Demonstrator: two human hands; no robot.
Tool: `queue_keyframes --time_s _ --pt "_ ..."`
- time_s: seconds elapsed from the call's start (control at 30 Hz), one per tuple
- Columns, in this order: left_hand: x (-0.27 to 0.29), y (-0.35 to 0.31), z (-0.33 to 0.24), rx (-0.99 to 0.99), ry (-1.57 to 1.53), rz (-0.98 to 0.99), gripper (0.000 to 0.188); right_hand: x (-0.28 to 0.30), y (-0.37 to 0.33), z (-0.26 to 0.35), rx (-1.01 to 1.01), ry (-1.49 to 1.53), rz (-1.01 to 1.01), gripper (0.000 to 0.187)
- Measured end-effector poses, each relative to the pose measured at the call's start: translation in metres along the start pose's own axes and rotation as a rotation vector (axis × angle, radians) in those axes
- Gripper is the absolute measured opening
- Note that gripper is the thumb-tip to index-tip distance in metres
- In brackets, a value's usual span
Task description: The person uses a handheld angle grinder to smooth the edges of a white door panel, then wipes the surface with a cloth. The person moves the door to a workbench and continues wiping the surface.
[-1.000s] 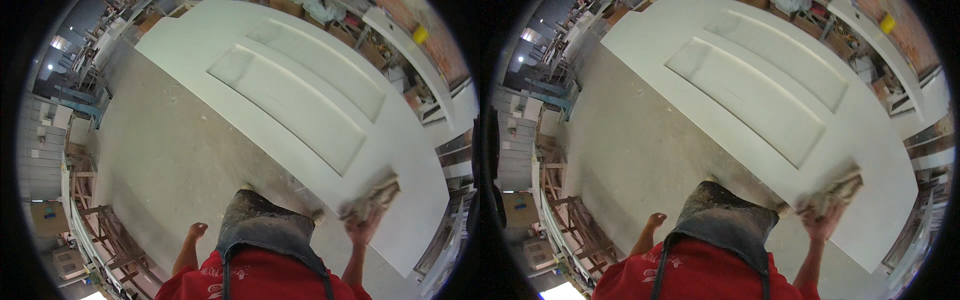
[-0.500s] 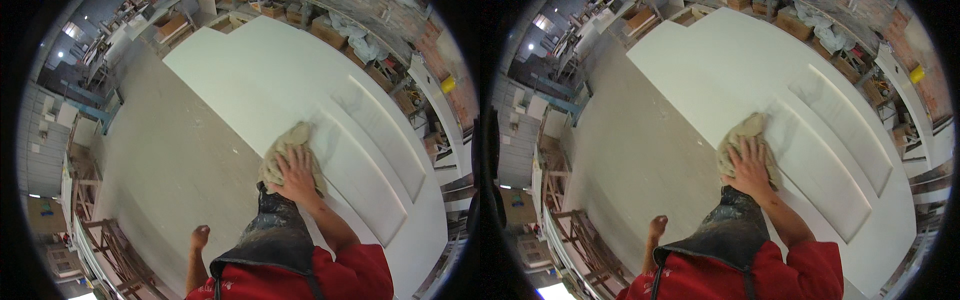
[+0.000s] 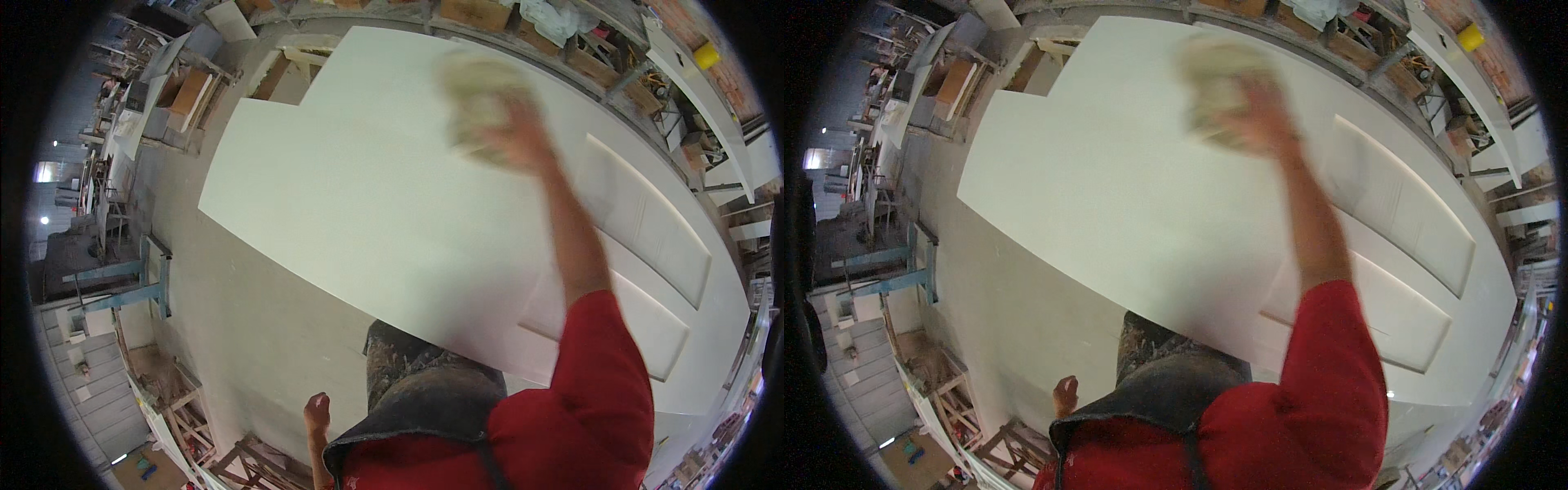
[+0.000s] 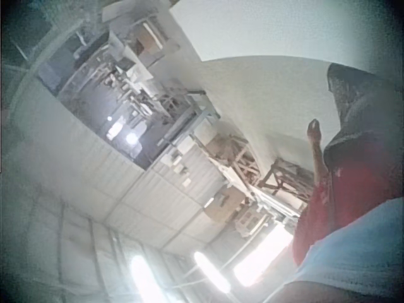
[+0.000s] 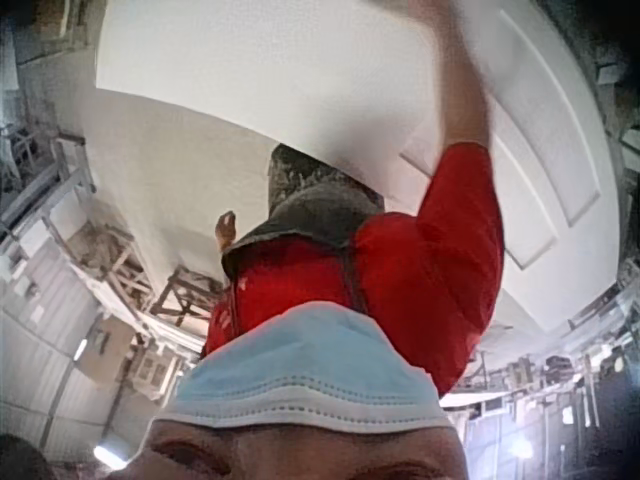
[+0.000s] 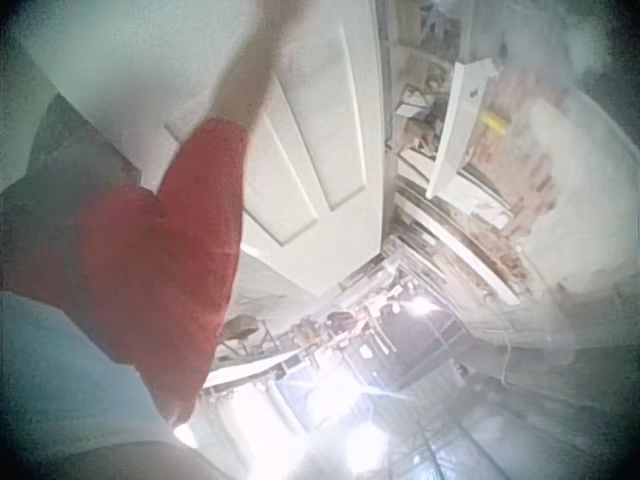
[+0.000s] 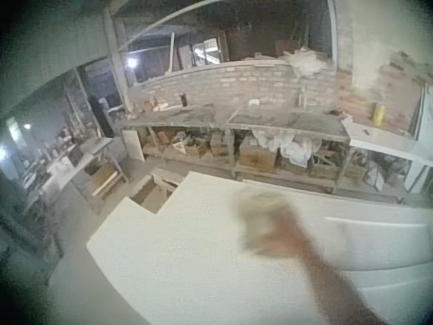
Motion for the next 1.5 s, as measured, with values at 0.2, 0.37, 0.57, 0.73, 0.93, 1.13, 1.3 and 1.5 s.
queue_keyframes --time_s 0.2,0.37,0.57,0.73,0.93,1.13,1.3,1.5 --pt "0.027 0.142 -0.007 -0.032 0.260 0.183 0.036 0.078 -0.051 -0.212 -0.369 -0.493 -0.339 0.087" --pt "0.067 0.274 -0.036 -0.108 0.270 0.324 0.035 0.023 -0.071 -0.137 -0.299 -0.268 -0.200 0.093" --pt "0.193 0.395 -0.159 -0.202 0.097 0.115 0.035 -0.158 -0.046 0.221 -0.098 -0.095 0.149 0.111" --pt "0.266 0.430 -0.181 -0.334 -0.119 0.071 0.035 -0.319 -0.009 0.552 0.629 0.175 0.291 0.073" --pt "0.378 0.442 -0.180 -0.385 -0.532 -0.106 0.040 -0.436 -0.003 0.685 0.479 0.802 0.669 0.049" --pt "0.458 0.435 -0.264 -0.642 -0.449 -0.414 0.044 -0.253 -0.008 0.575 0.416 0.962 0.363 0.057" --pt "0.404 0.429 -0.393 -1.035 -0.230 -0.287 0.039 -0.204 -0.083 0.422 0.139 0.060 0.174 0.083" --pt "0.304 0.393 -0.467 -1.169 0.016 -0.051 0.044 -0.205 0.003 0.366 -0.075 -0.333 0.127 0.094"
Point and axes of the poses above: each hand's wrist, its own y-axis towards the middle knuckle, its own x-axis out of the back of the hand, z = x × y, the point moved 8 cm from there along y, towards the middle knuckle, and after that the axes turned 2 degrees about y, right-handed, at the moved point
